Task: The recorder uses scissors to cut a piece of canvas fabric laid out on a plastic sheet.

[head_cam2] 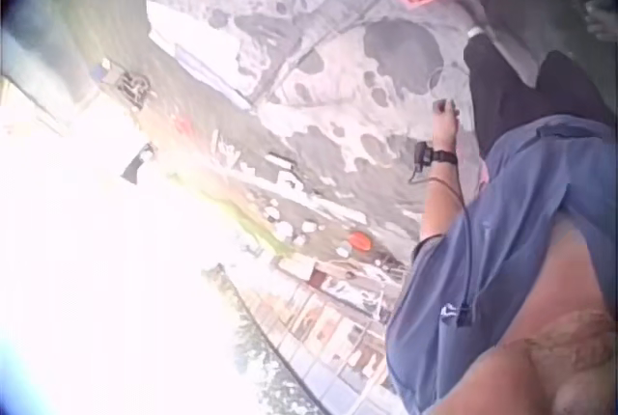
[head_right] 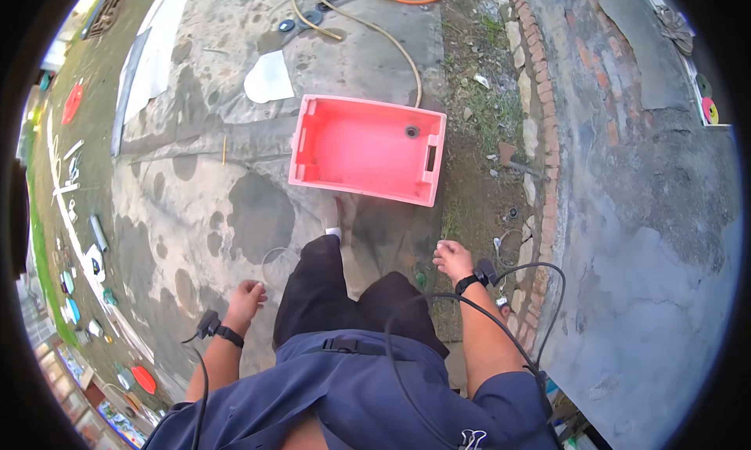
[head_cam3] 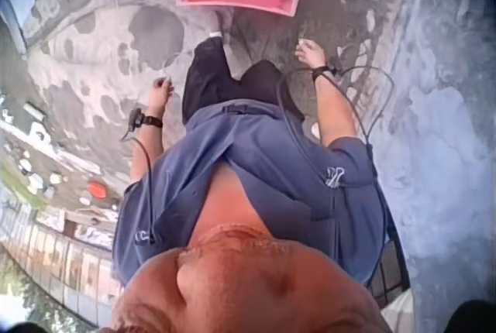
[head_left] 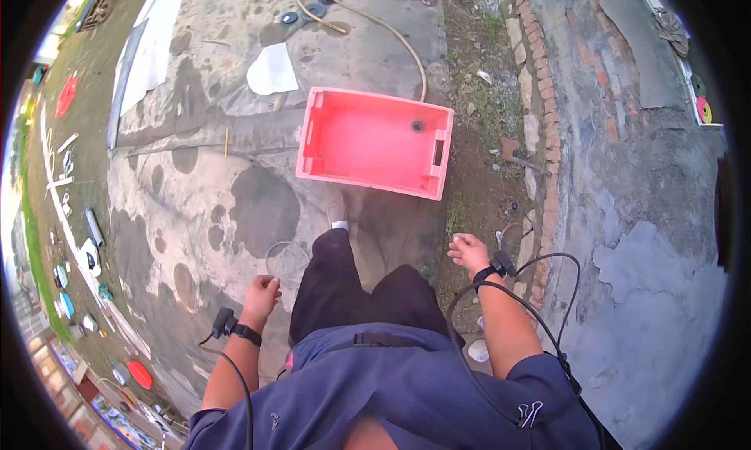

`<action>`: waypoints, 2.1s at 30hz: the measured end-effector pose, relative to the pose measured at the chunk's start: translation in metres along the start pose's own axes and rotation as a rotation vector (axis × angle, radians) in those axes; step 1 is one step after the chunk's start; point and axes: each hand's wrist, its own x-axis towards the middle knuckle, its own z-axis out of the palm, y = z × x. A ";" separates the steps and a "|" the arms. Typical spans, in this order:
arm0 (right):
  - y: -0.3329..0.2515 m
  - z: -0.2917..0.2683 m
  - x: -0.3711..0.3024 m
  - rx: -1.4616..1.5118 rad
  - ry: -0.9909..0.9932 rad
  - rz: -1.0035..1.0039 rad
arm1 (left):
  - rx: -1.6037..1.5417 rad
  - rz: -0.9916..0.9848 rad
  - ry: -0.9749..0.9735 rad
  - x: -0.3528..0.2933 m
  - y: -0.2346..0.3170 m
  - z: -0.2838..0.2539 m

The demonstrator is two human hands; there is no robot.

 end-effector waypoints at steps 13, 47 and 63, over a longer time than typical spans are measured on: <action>-0.034 0.073 0.398 -0.137 0.361 -0.180 | 0.653 0.353 -0.054 0.497 0.170 0.122; 0.027 -0.161 0.141 0.800 0.432 -0.055 | 0.384 0.577 -0.051 0.206 0.421 0.266; 0.315 -0.037 -0.296 1.637 1.179 0.021 | 0.930 1.092 -0.790 -0.150 0.335 0.467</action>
